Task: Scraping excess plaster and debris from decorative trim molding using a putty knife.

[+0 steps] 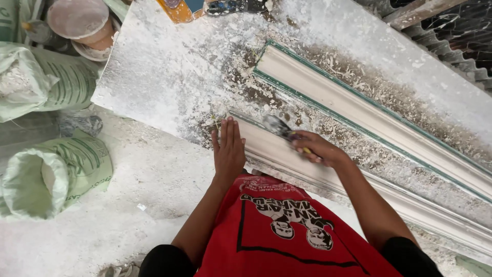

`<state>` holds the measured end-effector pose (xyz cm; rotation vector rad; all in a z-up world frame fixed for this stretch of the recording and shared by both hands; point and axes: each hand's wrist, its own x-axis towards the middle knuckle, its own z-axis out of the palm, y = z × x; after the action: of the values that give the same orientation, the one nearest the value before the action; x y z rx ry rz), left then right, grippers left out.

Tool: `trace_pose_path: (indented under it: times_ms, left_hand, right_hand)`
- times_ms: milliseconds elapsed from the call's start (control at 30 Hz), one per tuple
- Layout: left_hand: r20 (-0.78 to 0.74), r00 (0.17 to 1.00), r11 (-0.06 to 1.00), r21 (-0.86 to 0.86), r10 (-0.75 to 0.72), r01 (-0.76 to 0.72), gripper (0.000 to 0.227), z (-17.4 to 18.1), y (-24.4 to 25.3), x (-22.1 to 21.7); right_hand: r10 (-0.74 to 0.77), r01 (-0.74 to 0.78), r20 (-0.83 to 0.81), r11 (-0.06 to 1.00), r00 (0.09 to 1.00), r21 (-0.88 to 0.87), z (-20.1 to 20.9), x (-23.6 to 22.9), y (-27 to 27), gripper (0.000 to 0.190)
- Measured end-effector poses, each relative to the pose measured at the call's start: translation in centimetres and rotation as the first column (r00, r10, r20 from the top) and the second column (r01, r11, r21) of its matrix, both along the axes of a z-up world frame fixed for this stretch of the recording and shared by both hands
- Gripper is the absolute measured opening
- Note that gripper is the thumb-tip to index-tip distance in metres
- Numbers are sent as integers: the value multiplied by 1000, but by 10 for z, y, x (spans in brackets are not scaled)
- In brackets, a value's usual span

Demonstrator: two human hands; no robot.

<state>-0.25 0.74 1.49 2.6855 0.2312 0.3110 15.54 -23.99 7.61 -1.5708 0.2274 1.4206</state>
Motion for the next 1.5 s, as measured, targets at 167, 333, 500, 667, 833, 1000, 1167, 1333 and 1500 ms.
trace_pose_path:
  times_ms: [167, 333, 500, 667, 833, 1000, 1167, 1333, 1500]
  left_hand:
    - [25, 999, 999, 13, 44, -44, 57, -8, -2, 1]
    - [-18, 1000, 1000, 22, 19, -18, 55, 8, -2, -6]
    - [-41, 999, 989, -143, 32, -38, 42, 56, -22, -14]
    - [-249, 933, 711, -703, -261, 11, 41, 77, -80, -18]
    - [-216, 920, 282, -952, -328, -123, 48, 18, -126, -24]
    - [-373, 892, 399, -881, -254, -255, 50, 67, -48, -2]
    - [-489, 753, 892, -338, -440, 301, 39, 113, 52, 62]
    - [-584, 553, 779, -247, -594, 576, 37, 110, 93, 110]
    - [-539, 434, 653, -323, -722, 686, 40, 125, 124, 157]
  right_hand:
    - [-29, 29, 30, 999, 999, -22, 4, -3, 23, 59]
    - [183, -181, 384, 983, 905, -41, 4, -20, 128, 53]
    - [346, -278, 352, 933, 869, -231, 13, -19, 36, 55]
    - [241, -82, 443, 934, 864, -348, -9, -90, -56, 45]
    - [-39, -113, 735, 981, 677, 156, -3, -147, -40, 67]
    - [127, -179, 679, 984, 724, 7, 15, -152, -62, 69]
    - [33, 347, 683, 842, 729, -412, -61, -169, -146, 90]
    - [-231, 605, 624, 627, 746, -491, -60, -158, -133, 131]
    - [-331, 685, 608, 465, 722, -560, -71, -145, -117, 151]
